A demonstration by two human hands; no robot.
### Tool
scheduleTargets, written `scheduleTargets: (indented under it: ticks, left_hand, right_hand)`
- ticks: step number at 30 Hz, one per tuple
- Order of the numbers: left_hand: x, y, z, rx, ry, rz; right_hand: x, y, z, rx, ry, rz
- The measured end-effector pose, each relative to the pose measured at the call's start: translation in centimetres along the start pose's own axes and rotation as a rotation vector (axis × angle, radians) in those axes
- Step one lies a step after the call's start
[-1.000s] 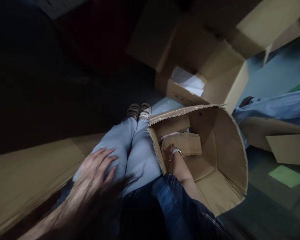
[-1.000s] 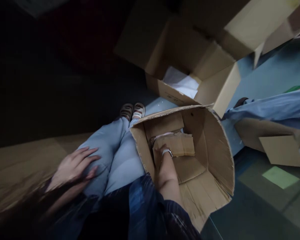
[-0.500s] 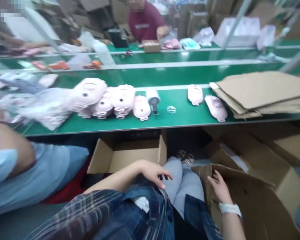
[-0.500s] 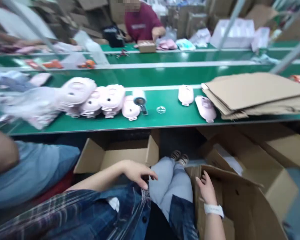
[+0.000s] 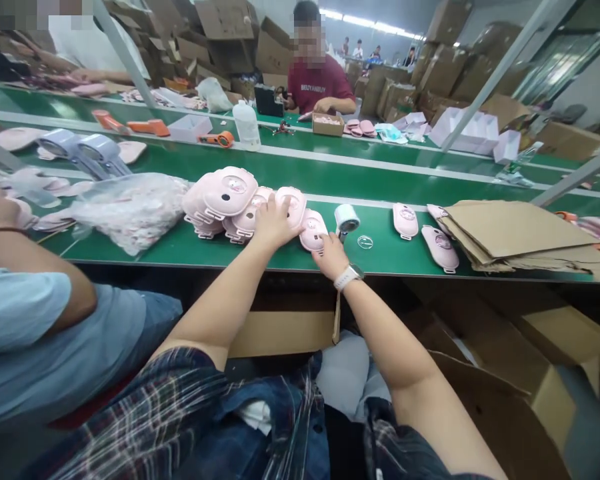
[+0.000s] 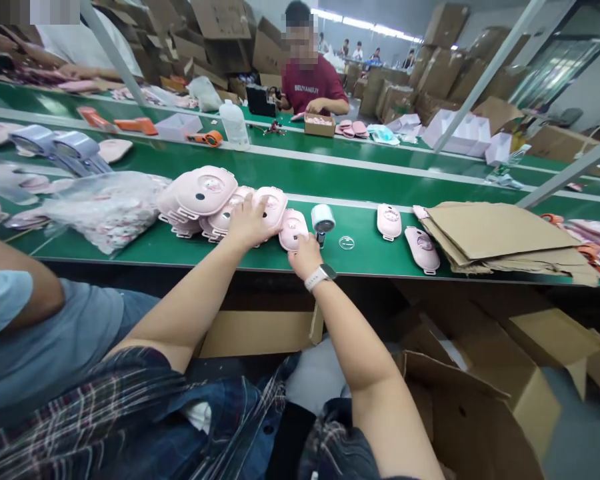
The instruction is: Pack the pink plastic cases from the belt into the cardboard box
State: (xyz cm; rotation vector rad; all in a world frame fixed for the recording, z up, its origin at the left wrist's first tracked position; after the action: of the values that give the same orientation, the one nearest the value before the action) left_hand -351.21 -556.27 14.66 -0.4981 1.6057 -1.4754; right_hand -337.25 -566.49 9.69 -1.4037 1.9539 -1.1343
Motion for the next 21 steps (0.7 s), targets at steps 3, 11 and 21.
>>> scheduleTargets:
  ticks: [3, 11, 21]
  left_hand:
    - [0.4, 1.3, -0.1, -0.044, 0.007, -0.013]
    - [0.3, 1.6, -0.7, 0.007, 0.02, 0.076]
    - [0.8, 1.7, -0.6, 0.023, 0.12, 0.214]
  right_hand:
    - [-2.5, 1.9, -2.4, 0.162, 0.093, 0.023]
    - [-6.2, 4.6, -2.1, 0.238, 0.318, -0.01]
    - [-1.3, 2.1, -5.5, 0.297, 0.111, 0.228]
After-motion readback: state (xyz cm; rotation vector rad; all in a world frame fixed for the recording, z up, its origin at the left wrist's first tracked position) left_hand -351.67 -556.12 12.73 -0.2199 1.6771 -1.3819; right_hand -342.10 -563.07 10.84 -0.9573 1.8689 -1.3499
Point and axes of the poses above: each hand's wrist, its own x-axis away from the middle knuckle, its own y-axis out of the palm, z = x × y, the point moved 8 cm from there along -x, towards the middle knuckle, and after that the axes turned 15 degrees about y, right-handed, at the moved point
